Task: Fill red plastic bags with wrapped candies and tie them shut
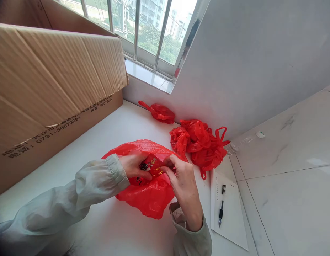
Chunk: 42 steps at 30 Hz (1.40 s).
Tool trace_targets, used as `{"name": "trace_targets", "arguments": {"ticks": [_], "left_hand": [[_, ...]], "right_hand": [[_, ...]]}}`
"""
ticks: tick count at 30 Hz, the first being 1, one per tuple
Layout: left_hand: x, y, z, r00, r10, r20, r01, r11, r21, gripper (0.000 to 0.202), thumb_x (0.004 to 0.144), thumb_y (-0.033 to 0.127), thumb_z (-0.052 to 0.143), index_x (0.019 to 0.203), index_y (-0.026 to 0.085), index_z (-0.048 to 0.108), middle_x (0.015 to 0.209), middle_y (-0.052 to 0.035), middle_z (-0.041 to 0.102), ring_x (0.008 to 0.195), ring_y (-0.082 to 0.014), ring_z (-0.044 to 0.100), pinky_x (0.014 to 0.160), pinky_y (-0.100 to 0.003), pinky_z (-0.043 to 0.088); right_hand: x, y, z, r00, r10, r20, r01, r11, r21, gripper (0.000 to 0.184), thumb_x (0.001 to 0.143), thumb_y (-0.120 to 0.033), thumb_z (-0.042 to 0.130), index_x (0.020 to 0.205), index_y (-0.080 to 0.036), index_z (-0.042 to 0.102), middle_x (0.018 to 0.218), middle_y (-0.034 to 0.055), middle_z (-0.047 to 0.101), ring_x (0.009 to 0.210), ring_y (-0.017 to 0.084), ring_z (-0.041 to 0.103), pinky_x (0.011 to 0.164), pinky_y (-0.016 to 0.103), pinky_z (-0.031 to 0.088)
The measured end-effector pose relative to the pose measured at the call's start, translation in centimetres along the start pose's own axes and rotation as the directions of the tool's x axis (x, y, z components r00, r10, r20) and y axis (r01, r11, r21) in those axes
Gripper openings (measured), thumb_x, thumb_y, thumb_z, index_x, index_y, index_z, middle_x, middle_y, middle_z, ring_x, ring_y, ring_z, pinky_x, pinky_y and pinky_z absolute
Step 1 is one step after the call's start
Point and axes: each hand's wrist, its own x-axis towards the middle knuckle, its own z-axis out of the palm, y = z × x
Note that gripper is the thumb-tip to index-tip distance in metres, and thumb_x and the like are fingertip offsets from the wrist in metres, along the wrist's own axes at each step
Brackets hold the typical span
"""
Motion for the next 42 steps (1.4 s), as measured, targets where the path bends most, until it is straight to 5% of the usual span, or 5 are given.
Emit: {"name": "trace_targets", "arguments": {"ticks": [4,12,17,22,42], "left_hand": [[0.1,0.2,0.1,0.999,0.02,0.034,-0.02,1.0,0.003,0.028,0.064,0.036,0.077,0.077,0.017,0.06,0.065,0.0036,0.057,0.061,-0.0149,0.055,0.051,-0.023,0.035],[-0.2,-0.2,-0.9,0.975,0.22,0.038,-0.208,0.956,-0.206,0.032,0.065,0.039,0.076,0.078,0.017,0.057,0.065,0.0044,0.054,0.06,-0.0126,0.049,0.055,-0.024,0.037],[0.1,-0.4,-0.9,0.978,0.2,0.054,-0.197,0.979,-0.059,0.024,0.068,0.032,0.075,0.073,0.016,0.058,0.059,0.0055,0.052,0.054,-0.0104,0.047,0.052,-0.023,0.036],[-0.3,0.1,-0.3,0.979,0.203,0.017,-0.203,0.979,-0.008,0.02,0.073,0.032,0.073,0.08,0.016,0.064,0.067,0.0029,0.06,0.058,-0.0115,0.051,0.055,-0.022,0.039],[-0.8,0.4,-1.3,0.994,0.069,-0.079,-0.052,0.978,0.202,0.012,0.069,0.015,0.075,0.08,0.018,0.078,0.077,-0.0028,0.075,0.072,-0.0183,0.067,0.061,-0.023,0.046]], "right_hand": [[0.0,-0.6,0.5,1.0,-0.005,0.0,0.005,1.0,-0.023,0.014,0.083,-0.024,0.068,0.097,-0.022,0.067,0.094,-0.0018,0.071,0.086,0.015,0.063,0.075,0.024,0.046],[0.0,-0.2,-0.4,0.999,0.041,0.008,-0.041,0.999,0.01,0.006,0.083,-0.026,0.065,0.081,-0.021,0.065,0.076,-0.003,0.067,0.071,0.014,0.058,0.066,0.024,0.043],[0.1,-0.6,0.1,0.995,0.062,0.074,-0.065,0.997,0.042,0.02,0.078,-0.028,0.071,0.097,-0.022,0.068,0.093,-0.0005,0.073,0.082,0.017,0.064,0.071,0.025,0.046],[0.2,-0.5,0.7,0.995,0.019,0.093,-0.028,0.995,0.1,0.006,0.081,-0.025,0.065,0.081,-0.021,0.07,0.077,-0.0005,0.072,0.068,0.015,0.063,0.062,0.024,0.046],[-0.1,-0.3,0.2,0.992,0.075,0.099,-0.089,0.985,0.151,0.01,0.081,-0.024,0.065,0.087,-0.02,0.072,0.082,-0.0003,0.073,0.074,0.016,0.065,0.065,0.025,0.045]]}}
